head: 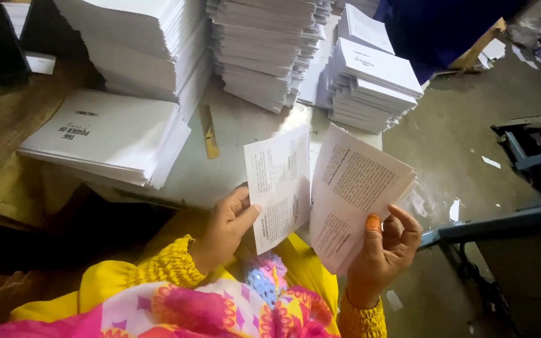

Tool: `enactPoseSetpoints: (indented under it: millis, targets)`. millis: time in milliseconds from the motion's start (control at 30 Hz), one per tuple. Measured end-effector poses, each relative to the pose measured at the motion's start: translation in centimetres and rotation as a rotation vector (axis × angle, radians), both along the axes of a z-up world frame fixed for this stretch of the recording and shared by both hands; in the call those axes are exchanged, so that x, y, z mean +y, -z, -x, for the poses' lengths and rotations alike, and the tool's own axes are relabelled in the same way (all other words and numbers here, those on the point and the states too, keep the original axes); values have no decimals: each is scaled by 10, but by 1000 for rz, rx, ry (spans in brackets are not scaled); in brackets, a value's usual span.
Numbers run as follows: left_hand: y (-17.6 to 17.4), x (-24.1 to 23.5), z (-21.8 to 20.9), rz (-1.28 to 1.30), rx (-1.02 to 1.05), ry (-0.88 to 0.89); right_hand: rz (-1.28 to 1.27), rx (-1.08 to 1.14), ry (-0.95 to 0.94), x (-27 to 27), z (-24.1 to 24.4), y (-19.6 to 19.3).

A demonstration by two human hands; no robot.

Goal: Folding paper booklets and organizing them into neat stacks on a table in a print shop finishing area.

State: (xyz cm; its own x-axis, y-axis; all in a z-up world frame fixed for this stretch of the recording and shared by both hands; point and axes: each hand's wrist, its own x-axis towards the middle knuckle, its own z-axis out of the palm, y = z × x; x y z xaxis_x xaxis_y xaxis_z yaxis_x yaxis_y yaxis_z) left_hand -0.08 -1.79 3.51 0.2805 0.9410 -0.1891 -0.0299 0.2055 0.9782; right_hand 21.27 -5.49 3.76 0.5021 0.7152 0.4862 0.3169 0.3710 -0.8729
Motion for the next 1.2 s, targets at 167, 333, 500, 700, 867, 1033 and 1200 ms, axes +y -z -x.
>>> enactPoseSetpoints:
  millis: [167, 333, 500, 700, 867, 1033, 1200]
  targets:
    - [-1, -2, 0, 7, -17, 18, -5, 59, 2, 2, 16, -8]
    - [16, -3, -18, -50, -88, 11, 37, 177, -24, 4, 43, 29]
    - [61, 12, -26, -113, -52, -228, 170, -391, -541, -3, 77, 10]
    - [45, 18, -18, -141, -103, -200, 7, -170, -46, 12, 52, 7]
    - [-28, 10, -7, -350, -205, -202, 50, 152, -302, 34, 38, -10]
    - [-16, 28, -11, -467, -285, -97, -56, 237, -407, 56, 28, 8]
    - [8, 33, -20, -327, -124, -140, 59, 207, -406, 65, 43, 26]
